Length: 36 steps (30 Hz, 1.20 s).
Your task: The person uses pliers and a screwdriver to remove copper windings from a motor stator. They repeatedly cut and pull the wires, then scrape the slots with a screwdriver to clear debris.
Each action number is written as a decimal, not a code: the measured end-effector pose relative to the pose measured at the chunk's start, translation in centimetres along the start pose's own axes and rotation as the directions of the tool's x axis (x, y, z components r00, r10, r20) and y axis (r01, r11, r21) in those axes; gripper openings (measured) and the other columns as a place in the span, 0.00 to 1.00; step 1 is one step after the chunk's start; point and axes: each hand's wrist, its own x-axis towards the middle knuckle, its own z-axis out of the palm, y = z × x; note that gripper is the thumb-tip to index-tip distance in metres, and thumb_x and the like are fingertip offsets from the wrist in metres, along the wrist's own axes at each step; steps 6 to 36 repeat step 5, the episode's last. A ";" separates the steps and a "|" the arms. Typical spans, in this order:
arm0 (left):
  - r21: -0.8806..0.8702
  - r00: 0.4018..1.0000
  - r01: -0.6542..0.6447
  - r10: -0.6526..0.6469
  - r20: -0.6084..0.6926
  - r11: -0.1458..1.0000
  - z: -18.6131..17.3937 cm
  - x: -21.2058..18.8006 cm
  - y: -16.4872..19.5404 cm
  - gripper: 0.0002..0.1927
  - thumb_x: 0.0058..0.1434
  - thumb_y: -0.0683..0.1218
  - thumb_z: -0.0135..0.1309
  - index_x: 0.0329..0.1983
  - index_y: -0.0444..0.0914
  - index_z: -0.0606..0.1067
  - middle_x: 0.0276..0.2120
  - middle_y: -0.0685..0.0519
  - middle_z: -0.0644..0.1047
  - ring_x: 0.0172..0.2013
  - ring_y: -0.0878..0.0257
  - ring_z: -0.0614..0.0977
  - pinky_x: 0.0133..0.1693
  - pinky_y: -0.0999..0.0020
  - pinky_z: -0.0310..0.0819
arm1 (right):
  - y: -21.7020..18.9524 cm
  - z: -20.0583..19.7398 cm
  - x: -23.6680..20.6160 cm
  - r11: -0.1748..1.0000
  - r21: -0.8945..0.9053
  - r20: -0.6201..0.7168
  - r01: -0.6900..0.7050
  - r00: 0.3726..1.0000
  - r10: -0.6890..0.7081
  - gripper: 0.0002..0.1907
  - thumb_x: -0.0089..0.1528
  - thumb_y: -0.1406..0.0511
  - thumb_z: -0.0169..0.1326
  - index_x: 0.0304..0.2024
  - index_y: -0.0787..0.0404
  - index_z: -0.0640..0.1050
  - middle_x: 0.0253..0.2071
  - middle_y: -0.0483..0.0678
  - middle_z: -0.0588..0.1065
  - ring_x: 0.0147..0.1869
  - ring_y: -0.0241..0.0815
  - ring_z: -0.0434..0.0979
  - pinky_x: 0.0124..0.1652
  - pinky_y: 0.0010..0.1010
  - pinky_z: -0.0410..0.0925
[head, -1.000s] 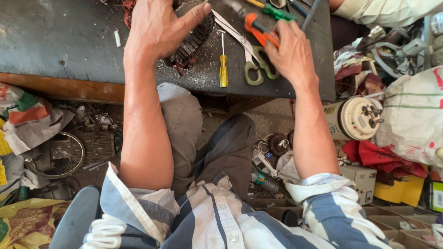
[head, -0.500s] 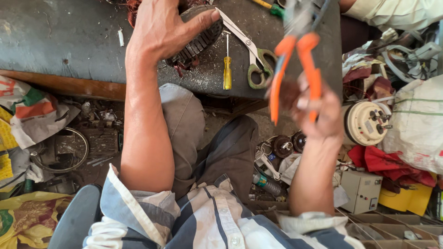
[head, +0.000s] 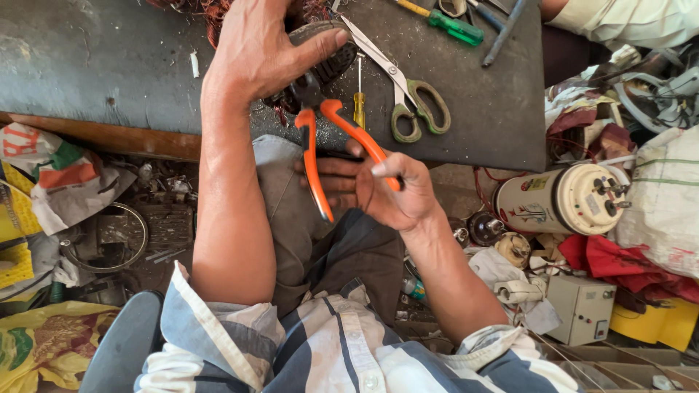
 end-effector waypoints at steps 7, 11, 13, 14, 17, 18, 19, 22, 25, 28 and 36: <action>-0.031 0.997 0.075 -0.074 0.029 0.997 -0.2 0.1 0.4 0.32 0.67 0.64 0.68 0.56 0.34 0.76 0.44 0.40 0.79 0.46 0.42 0.80 0.46 0.49 0.73 | 0.6 0.4 0.5 0.997 0.076 -0.054 0.029 0.998 -0.025 0.15 0.63 0.62 0.54 0.52 0.58 0.72 0.72 0.74 0.63 0.77 0.68 0.64 0.68 0.60 0.65; -0.031 0.997 0.075 -0.074 0.029 0.997 -0.2 0.1 0.4 0.32 0.67 0.64 0.68 0.56 0.34 0.76 0.44 0.40 0.79 0.46 0.42 0.80 0.46 0.49 0.73 | 0.6 0.4 0.5 0.997 0.076 -0.054 0.029 0.998 -0.025 0.15 0.63 0.62 0.54 0.52 0.58 0.72 0.72 0.74 0.63 0.77 0.68 0.64 0.68 0.60 0.65; -0.031 0.997 0.075 -0.074 0.029 0.997 -0.2 0.1 0.4 0.32 0.67 0.64 0.68 0.56 0.34 0.76 0.44 0.40 0.79 0.46 0.42 0.80 0.46 0.49 0.73 | 0.6 0.4 0.5 0.997 0.076 -0.054 0.029 0.998 -0.025 0.15 0.63 0.62 0.54 0.52 0.58 0.72 0.72 0.74 0.63 0.77 0.68 0.64 0.68 0.60 0.65; -0.031 0.997 0.075 -0.074 0.029 0.997 -0.2 0.1 0.4 0.32 0.67 0.64 0.68 0.56 0.34 0.76 0.44 0.40 0.79 0.46 0.42 0.80 0.46 0.49 0.73 | 0.6 0.4 0.5 0.997 0.076 -0.054 0.029 0.998 -0.025 0.15 0.63 0.62 0.54 0.52 0.58 0.72 0.72 0.74 0.63 0.77 0.68 0.64 0.68 0.60 0.65; -0.031 0.997 0.075 -0.074 0.029 0.997 -0.2 0.1 0.4 0.32 0.67 0.64 0.68 0.56 0.34 0.76 0.44 0.40 0.79 0.46 0.42 0.80 0.46 0.49 0.73 | 0.6 0.4 0.5 0.997 0.076 -0.054 0.029 0.998 -0.025 0.15 0.63 0.62 0.54 0.52 0.58 0.72 0.72 0.74 0.63 0.77 0.68 0.64 0.68 0.60 0.65; -0.031 0.997 0.075 -0.074 0.029 0.997 -0.2 0.1 0.4 0.32 0.67 0.64 0.68 0.56 0.34 0.76 0.44 0.40 0.79 0.46 0.42 0.80 0.46 0.49 0.73 | 0.6 0.4 0.5 0.997 0.076 -0.054 0.029 0.998 -0.025 0.15 0.63 0.62 0.54 0.52 0.58 0.72 0.72 0.74 0.63 0.77 0.68 0.64 0.68 0.60 0.65; -0.031 0.997 0.075 -0.074 0.029 0.997 -0.2 0.1 0.4 0.32 0.67 0.64 0.68 0.56 0.34 0.76 0.44 0.40 0.79 0.46 0.42 0.80 0.46 0.49 0.73 | 0.6 0.4 0.5 0.997 0.076 -0.054 0.029 0.998 -0.025 0.15 0.63 0.62 0.54 0.52 0.58 0.72 0.72 0.74 0.63 0.77 0.68 0.64 0.68 0.60 0.65; -0.031 0.997 0.075 -0.074 0.029 0.997 -0.2 0.1 0.4 0.32 0.67 0.64 0.68 0.56 0.34 0.76 0.44 0.40 0.79 0.46 0.42 0.80 0.46 0.49 0.73 | 0.6 0.4 0.5 0.997 0.076 -0.054 0.029 0.998 -0.025 0.15 0.63 0.62 0.54 0.52 0.58 0.72 0.72 0.74 0.63 0.77 0.68 0.64 0.68 0.60 0.65; -0.031 0.997 0.075 -0.074 0.029 0.997 -0.2 0.1 0.4 0.32 0.67 0.64 0.68 0.56 0.34 0.76 0.44 0.40 0.79 0.46 0.42 0.80 0.46 0.49 0.73 | 0.6 0.4 0.5 0.997 0.076 -0.054 0.029 0.998 -0.025 0.15 0.63 0.62 0.54 0.52 0.58 0.72 0.72 0.74 0.63 0.77 0.68 0.64 0.68 0.60 0.65; -0.031 0.997 0.075 -0.074 0.029 0.997 -0.2 0.1 0.4 0.32 0.67 0.64 0.68 0.56 0.34 0.76 0.44 0.40 0.79 0.46 0.42 0.80 0.46 0.49 0.73 | 0.6 0.4 0.5 0.997 0.076 -0.054 0.029 0.998 -0.025 0.15 0.63 0.62 0.54 0.52 0.58 0.72 0.72 0.74 0.63 0.77 0.68 0.64 0.68 0.60 0.65; -0.031 0.997 0.075 -0.074 0.029 0.997 -0.2 0.1 0.4 0.32 0.67 0.64 0.68 0.56 0.34 0.76 0.44 0.40 0.79 0.46 0.42 0.80 0.46 0.49 0.73 | 0.6 0.4 0.5 0.997 0.076 -0.054 0.029 0.998 -0.025 0.15 0.63 0.62 0.54 0.52 0.58 0.72 0.72 0.74 0.63 0.77 0.68 0.64 0.68 0.60 0.65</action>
